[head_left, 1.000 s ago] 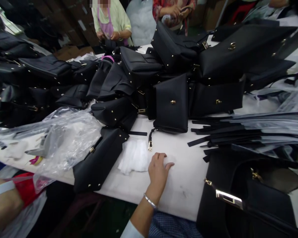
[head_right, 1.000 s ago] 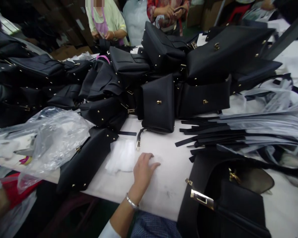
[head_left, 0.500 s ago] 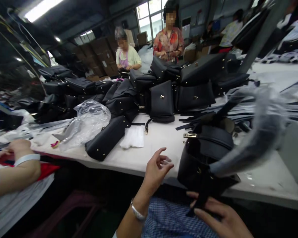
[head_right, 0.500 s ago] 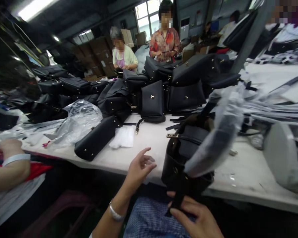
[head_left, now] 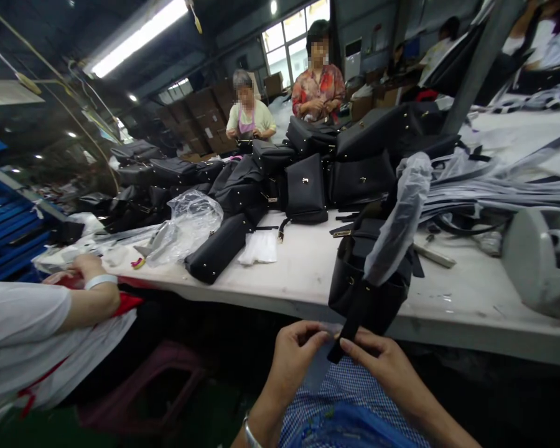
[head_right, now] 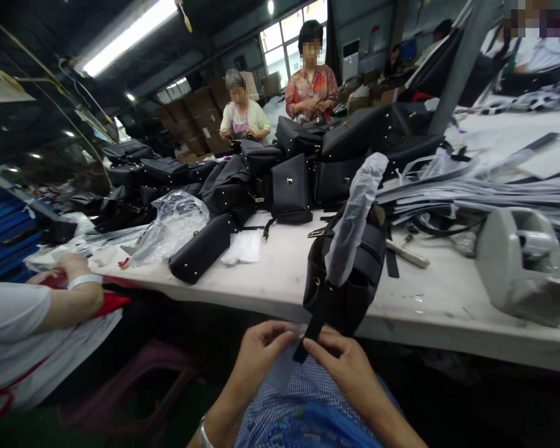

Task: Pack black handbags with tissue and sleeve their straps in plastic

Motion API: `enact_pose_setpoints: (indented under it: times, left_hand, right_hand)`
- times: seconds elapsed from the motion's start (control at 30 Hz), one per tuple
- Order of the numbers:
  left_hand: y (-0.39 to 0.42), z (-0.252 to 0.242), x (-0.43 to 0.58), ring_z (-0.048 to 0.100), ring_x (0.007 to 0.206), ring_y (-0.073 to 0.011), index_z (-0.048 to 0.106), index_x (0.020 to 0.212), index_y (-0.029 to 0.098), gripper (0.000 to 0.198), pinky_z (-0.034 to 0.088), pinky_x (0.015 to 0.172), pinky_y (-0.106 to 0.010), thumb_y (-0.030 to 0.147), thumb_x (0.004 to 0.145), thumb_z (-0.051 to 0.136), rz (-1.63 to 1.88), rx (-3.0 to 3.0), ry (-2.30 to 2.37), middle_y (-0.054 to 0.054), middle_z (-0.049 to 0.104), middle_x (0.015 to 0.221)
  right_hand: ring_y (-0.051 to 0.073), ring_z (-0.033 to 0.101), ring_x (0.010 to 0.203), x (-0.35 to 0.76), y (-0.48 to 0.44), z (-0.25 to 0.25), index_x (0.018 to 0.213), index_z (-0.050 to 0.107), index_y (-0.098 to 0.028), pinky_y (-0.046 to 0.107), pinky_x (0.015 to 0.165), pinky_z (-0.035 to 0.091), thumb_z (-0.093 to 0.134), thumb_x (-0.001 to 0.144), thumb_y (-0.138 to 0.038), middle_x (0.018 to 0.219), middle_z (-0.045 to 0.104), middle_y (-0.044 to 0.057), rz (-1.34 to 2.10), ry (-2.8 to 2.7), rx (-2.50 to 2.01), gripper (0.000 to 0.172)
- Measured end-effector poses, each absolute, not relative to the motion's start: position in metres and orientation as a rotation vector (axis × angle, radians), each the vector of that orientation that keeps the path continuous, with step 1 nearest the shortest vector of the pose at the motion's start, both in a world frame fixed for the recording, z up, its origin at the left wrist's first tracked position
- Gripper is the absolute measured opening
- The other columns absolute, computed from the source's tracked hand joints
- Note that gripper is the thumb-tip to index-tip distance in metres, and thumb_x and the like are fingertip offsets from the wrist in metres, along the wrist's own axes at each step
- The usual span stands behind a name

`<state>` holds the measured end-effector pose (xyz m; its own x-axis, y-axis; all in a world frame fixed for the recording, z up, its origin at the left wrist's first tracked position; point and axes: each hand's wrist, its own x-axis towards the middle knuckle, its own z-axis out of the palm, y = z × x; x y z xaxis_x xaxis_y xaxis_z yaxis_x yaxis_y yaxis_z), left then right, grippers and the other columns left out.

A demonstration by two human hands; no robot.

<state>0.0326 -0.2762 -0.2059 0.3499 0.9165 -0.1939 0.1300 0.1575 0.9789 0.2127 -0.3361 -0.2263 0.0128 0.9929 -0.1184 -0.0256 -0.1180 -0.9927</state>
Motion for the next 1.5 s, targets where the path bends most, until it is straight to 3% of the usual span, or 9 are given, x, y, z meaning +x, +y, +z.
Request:
enact_pose_setpoints:
  times: [0.1, 0.23, 0.33, 0.47, 0.6, 0.8, 0.97, 1.5]
  left_hand:
    - [-0.277, -0.208, 0.028, 0.069, 0.081, -0.0206, 0.076, 0.087, 0.013, 0.017, 0.051, 0.077, -0.028, 0.024, 0.074, 0.079, 0.781, 1.244, 1.119, -0.008, 0.077, 0.087]
    - [-0.282, -0.214, 0.022, 0.065, 0.07, -0.0144, 0.073, 0.084, 0.013, 0.019, 0.048, 0.068, -0.023, 0.019, 0.068, 0.083, 0.774, 1.168, 1.114, -0.003, 0.073, 0.075]
    - [-0.289, -0.218, 0.015, 0.063, 0.069, -0.013, 0.072, 0.086, 0.013, 0.024, 0.048, 0.067, -0.022, 0.017, 0.065, 0.085, 0.763, 1.125, 1.126, -0.002, 0.071, 0.073]
    - [-0.297, -0.223, 0.006, 0.065, 0.071, -0.0139, 0.072, 0.089, 0.013, 0.027, 0.049, 0.069, -0.023, 0.018, 0.066, 0.085, 0.74, 1.09, 1.136, -0.003, 0.072, 0.075]
    - [-0.302, -0.226, -0.001, 0.065, 0.074, -0.0147, 0.074, 0.09, 0.013, 0.026, 0.049, 0.071, -0.024, 0.017, 0.066, 0.084, 0.742, 1.1, 1.138, -0.004, 0.073, 0.078]
    - [-0.302, -0.222, 0.0, 0.065, 0.073, -0.0156, 0.074, 0.09, 0.013, 0.027, 0.049, 0.071, -0.025, 0.018, 0.065, 0.085, 0.752, 1.077, 1.139, -0.004, 0.073, 0.077]
    - [-0.298, -0.221, 0.002, 0.066, 0.074, -0.0162, 0.076, 0.089, 0.014, 0.025, 0.05, 0.07, -0.024, 0.018, 0.066, 0.083, 0.761, 1.079, 1.129, -0.005, 0.074, 0.079]
    - [-0.296, -0.225, 0.001, 0.067, 0.074, -0.016, 0.076, 0.09, 0.013, 0.024, 0.051, 0.07, -0.023, 0.017, 0.068, 0.083, 0.757, 1.1, 1.121, -0.006, 0.075, 0.08]
  right_hand:
    - [0.029, 0.062, 0.112, 0.221, -0.333, -0.22, 0.096, 0.082, -0.025, 0.036, 0.102, 0.045, 0.067, 0.087, -0.049, 0.117, 0.071, 0.008, 1.288, -1.24, -1.288, 0.03]
    - [0.023, 0.065, 0.089, 0.227, -0.334, -0.215, 0.084, 0.082, -0.022, 0.029, 0.078, 0.051, 0.068, 0.087, -0.048, 0.096, 0.073, 0.006, 1.349, -1.236, -1.318, 0.029]
    - [0.02, 0.063, 0.076, 0.223, -0.337, -0.218, 0.088, 0.082, -0.021, 0.028, 0.068, 0.051, 0.073, 0.082, -0.05, 0.088, 0.072, 0.005, 1.351, -1.079, -1.321, 0.031]
    - [0.018, 0.063, 0.073, 0.21, -0.339, -0.223, 0.096, 0.082, -0.022, 0.026, 0.067, 0.051, 0.079, 0.076, -0.051, 0.079, 0.071, 0.004, 1.3, -0.851, -1.3, 0.035]
    - [0.017, 0.064, 0.076, 0.198, -0.335, -0.22, 0.095, 0.082, -0.024, 0.025, 0.068, 0.052, 0.081, 0.075, -0.051, 0.085, 0.072, 0.004, 1.243, -0.783, -1.303, 0.034]
    - [0.019, 0.063, 0.074, 0.192, -0.332, -0.219, 0.089, 0.082, -0.02, 0.027, 0.067, 0.052, 0.079, 0.075, -0.052, 0.075, 0.069, 0.004, 1.204, -0.838, -1.354, 0.035]
    - [0.021, 0.061, 0.073, 0.193, -0.332, -0.215, 0.072, 0.079, -0.017, 0.031, 0.069, 0.052, 0.077, 0.075, -0.054, 0.07, 0.065, 0.005, 1.144, -0.889, -1.416, 0.037]
    - [0.022, 0.062, 0.079, 0.191, -0.332, -0.221, 0.086, 0.081, -0.018, 0.03, 0.074, 0.052, 0.077, 0.076, -0.054, 0.085, 0.069, 0.006, 1.096, -0.868, -1.428, 0.037]
